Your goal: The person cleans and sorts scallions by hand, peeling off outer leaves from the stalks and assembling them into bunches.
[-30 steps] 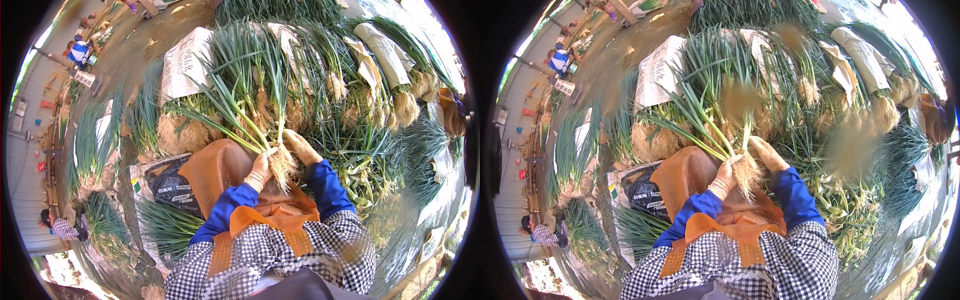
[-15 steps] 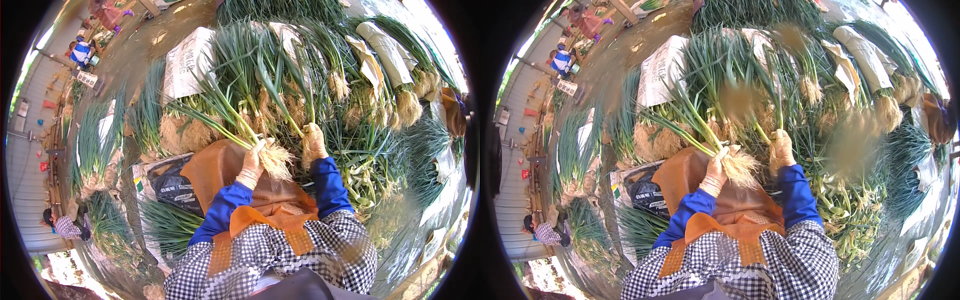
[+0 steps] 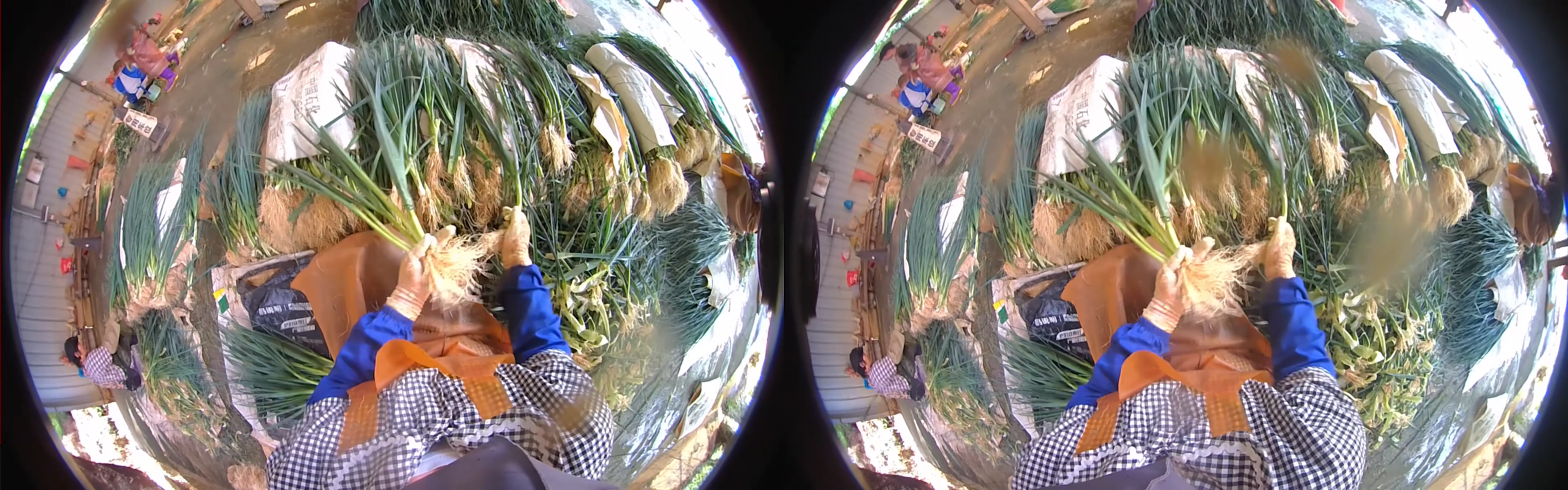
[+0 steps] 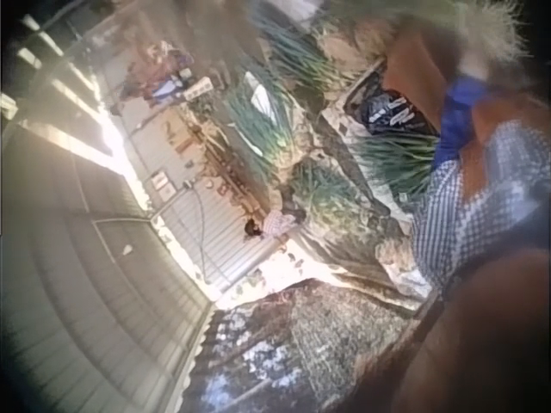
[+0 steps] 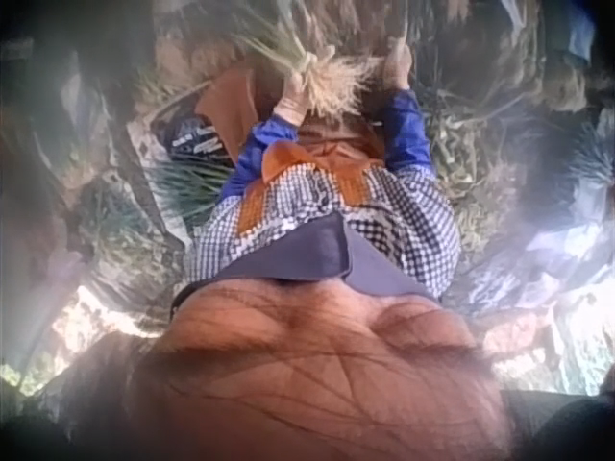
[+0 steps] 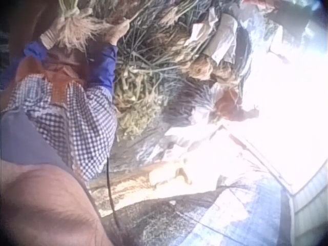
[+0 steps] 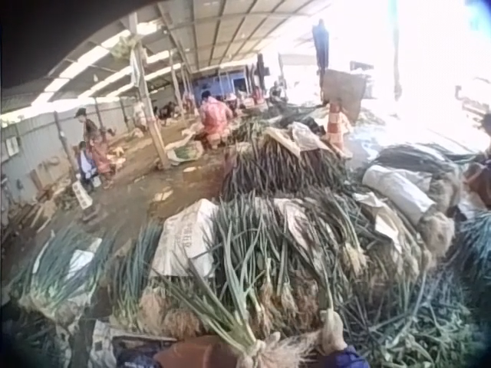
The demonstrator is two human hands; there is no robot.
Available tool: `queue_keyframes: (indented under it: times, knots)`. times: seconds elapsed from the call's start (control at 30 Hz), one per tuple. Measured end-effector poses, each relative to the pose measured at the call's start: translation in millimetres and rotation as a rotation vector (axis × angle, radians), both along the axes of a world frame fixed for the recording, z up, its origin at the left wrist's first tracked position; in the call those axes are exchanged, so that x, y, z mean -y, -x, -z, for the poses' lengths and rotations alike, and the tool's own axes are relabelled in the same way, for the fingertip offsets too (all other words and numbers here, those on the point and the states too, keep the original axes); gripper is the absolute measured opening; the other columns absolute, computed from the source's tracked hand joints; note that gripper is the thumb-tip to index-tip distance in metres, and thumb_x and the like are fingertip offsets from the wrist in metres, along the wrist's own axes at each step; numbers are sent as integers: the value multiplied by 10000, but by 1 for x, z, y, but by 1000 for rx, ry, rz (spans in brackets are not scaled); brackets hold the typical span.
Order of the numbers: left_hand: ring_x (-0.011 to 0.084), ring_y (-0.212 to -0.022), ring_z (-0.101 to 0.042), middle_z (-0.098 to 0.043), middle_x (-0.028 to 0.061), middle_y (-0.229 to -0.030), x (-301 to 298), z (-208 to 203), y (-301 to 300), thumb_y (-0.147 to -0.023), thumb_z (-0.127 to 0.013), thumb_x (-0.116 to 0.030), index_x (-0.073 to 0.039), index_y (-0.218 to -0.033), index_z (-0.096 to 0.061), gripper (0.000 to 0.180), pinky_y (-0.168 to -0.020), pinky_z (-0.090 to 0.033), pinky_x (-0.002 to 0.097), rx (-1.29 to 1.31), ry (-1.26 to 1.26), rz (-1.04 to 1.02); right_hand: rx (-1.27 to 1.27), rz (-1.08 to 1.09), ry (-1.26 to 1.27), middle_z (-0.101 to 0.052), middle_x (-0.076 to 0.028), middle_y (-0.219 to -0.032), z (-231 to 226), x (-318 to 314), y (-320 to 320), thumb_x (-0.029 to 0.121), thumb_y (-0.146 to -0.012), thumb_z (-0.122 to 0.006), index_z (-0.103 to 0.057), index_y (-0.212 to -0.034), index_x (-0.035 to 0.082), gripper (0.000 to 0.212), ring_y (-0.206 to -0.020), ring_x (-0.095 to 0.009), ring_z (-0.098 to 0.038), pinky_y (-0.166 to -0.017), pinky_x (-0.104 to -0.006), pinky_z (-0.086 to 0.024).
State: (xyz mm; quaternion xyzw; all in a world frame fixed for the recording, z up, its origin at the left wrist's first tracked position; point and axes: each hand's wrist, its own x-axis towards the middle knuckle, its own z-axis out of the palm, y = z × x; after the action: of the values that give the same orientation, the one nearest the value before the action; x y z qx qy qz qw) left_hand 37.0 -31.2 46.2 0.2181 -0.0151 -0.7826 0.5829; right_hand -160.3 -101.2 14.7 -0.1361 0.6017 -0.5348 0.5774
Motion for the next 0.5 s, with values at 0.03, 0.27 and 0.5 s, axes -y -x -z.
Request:
queue_keyframes:
  times: [0.03, 0.27, 0.5]
  knots:
    - [289, -1178, -479, -553, 220, -1177, 5, -16, -4, -899, -495, -154, 16, -1049, -533, 230, -993, -395, 411, 99, 2, -94, -159, -201, 179, -586, -74, -819, 1, 9, -7, 314, -886, -544, -582, -870, 62, 256, -666, -173, -560, -592, -299, -472]
    - [223, -832, -628, -648, 131, -924, 7, -15, -12, -881, -503, -115, 11, -1049, -571, 220, -735, -533, 343, 134, -113, -21, -998, -523, 339, -637, -170, -844, -25, 89, -70, 429, -832, -580, -604, -914, 45, 393, -692, -297, -615, -661, -367, -488]
    - [178, -850, -559, -563, 65, -911, 18, -21, -43, -782, -562, -17, -23, -1240, -454, 470, -829, -457, 315, -29, 172, -79, -783, -759, 326, -638, -94, -752, 13, 165, -55, 298, -798, -617, -619, -876, 40, 270, -679, -223, -600, -657, -343, -465]
